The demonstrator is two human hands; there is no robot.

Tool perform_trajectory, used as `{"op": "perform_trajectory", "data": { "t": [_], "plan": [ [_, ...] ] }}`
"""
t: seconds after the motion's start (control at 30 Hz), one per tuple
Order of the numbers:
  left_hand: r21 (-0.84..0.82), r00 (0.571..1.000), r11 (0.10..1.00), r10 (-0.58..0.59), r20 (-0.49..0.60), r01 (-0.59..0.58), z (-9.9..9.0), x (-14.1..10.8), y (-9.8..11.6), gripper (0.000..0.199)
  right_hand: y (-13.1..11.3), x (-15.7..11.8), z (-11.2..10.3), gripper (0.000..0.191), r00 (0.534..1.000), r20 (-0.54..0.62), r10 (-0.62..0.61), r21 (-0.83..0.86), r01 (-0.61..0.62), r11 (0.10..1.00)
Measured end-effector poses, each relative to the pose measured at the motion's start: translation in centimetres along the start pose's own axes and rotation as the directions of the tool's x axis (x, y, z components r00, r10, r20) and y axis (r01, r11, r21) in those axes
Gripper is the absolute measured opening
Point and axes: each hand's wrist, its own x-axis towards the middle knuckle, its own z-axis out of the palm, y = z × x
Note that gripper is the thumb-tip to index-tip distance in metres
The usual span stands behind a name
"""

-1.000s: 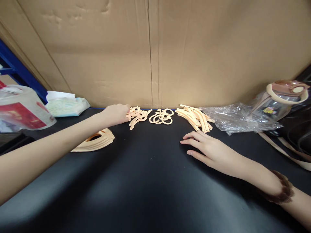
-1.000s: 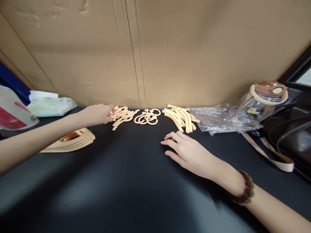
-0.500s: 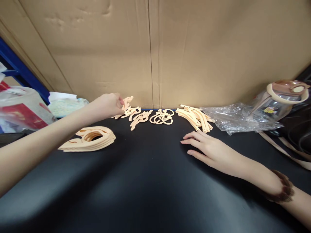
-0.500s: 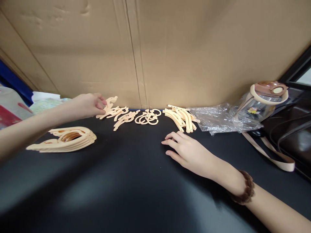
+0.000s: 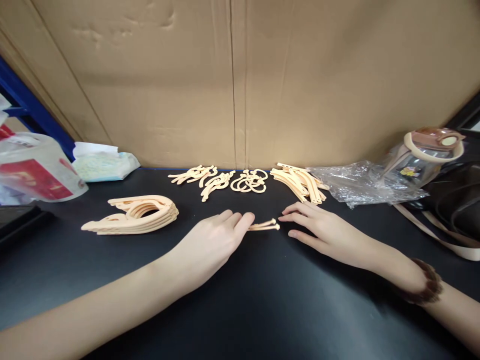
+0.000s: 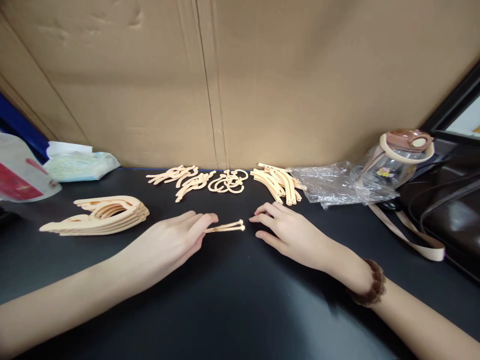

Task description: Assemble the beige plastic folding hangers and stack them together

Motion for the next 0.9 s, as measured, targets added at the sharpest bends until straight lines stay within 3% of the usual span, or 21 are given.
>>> {"op": "perform_trajectory", "data": {
  "t": [0.17,0.37,0.47,0.7,0.9],
  "plan": [
    [0.068,0.992,0.992,0.114,-0.047,-0.110,1.5,-0.1,-0.6,0.025,0.3,0.3,0.0,0.032,1.000,-0.014,0.009,0.068,-0.008,0.998],
    [-0.053,0.984,0.992,0.102,-0.148,-0.110,2.4,-0.9,-1.5,0.023,0.1,0.6,0.1,0.034,0.998,-0.040,0.055,0.082,-0.052,0.995],
    [-0.066,0.971,0.992,0.095,-0.220,-0.112,2.7,-1.3,-1.6,0.023,0.2,1.4,0.3,0.031,0.994,-0.069,0.087,-0.001,-0.087,0.996],
    [-0.124,0.956,0.986,0.075,-0.284,-0.115,2.7,-1.2,-1.6,0.022,1.4,6.7,0.2,0.025,0.969,-0.130,0.211,-0.205,-0.235,0.950],
    [-0.036,0.958,0.993,0.102,-0.268,-0.116,2.9,-1.1,-1.6,0.028,2.0,10.6,0.3,0.029,0.974,-0.133,0.185,-0.335,-0.220,0.916]
  ]
}}
